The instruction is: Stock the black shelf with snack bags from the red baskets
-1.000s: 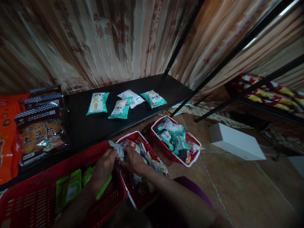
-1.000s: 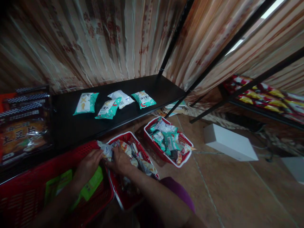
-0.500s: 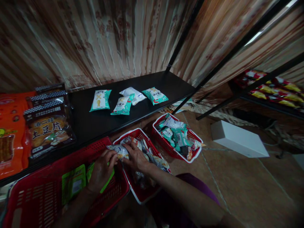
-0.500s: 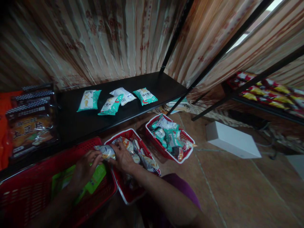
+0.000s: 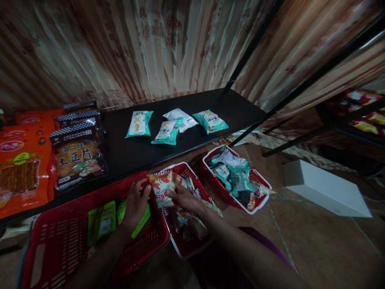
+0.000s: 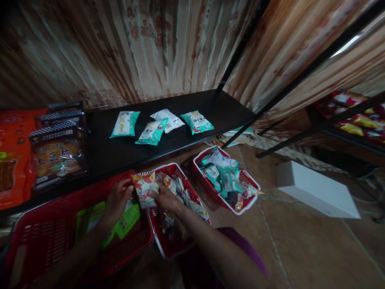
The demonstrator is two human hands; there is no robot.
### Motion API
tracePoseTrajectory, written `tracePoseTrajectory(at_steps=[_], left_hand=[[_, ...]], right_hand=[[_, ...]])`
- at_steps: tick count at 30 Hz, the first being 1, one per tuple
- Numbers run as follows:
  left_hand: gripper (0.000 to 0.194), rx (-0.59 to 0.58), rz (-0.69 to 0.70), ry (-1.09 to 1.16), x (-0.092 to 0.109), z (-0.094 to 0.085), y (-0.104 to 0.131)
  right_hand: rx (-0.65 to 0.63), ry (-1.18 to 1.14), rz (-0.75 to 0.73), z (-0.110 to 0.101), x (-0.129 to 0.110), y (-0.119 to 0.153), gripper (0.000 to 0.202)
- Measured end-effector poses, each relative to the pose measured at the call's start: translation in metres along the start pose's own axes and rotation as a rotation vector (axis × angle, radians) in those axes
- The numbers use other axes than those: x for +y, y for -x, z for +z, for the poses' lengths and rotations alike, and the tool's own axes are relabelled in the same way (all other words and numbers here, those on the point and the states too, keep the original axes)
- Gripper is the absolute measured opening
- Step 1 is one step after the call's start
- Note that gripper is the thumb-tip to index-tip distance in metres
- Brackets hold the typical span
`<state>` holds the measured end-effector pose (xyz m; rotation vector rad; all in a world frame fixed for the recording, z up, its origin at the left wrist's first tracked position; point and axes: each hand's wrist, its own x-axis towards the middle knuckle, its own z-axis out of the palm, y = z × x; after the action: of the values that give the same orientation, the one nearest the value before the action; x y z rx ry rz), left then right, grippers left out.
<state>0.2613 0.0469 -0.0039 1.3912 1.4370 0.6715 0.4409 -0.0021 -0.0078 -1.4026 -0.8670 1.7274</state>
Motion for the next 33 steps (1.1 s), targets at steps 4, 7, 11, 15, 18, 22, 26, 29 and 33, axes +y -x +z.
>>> tracePoseTrajectory(at_steps=[4,7,11,15,18,22,26,29,33], left_hand=[[0.049,-0.119,-0.137,0.231,0.000,-0.001,0.000],[0.048,-0.206,-0.156,0.297,0.007,-0.003,0.007],[0.053,-0.270,-0.215,0.443,0.013,-0.007,0.015],[0.049,-0.248,-0.234,0.477,0.011,-0.011,0.016],[0.046,-0.251,-0.214,0.515,0.008,-0.015,0.017],[0.042,-0.193,-0.210,0.484,0.009,-0.020,0.018],[0.043,-0.161,-0.265,0.452,0.011,-0.025,0.018],[0.040,-0.328,-0.273,0.439,0.008,-0.025,0.021],[0.036,-0.408,-0.330,0.494,0.002,-0.020,0.028]], right_hand=[[-0.044,-0.251,0.094,0.007,-0.003,0.003,0.059],[-0.051,-0.314,0.127,0.009,-0.001,0.003,0.059],[-0.046,-0.318,0.141,0.009,0.004,0.001,0.056],[-0.054,-0.289,0.150,0.012,-0.001,0.004,0.055],[-0.090,-0.245,0.153,0.015,-0.009,0.008,0.056],[-0.155,-0.153,0.155,0.010,-0.022,0.012,0.062],[-0.277,-0.038,0.186,-0.005,-0.033,0.012,0.060],[-0.348,0.043,0.216,-0.016,-0.034,0.010,0.053],[-0.248,0.022,0.178,-0.024,-0.031,0.007,0.044]])
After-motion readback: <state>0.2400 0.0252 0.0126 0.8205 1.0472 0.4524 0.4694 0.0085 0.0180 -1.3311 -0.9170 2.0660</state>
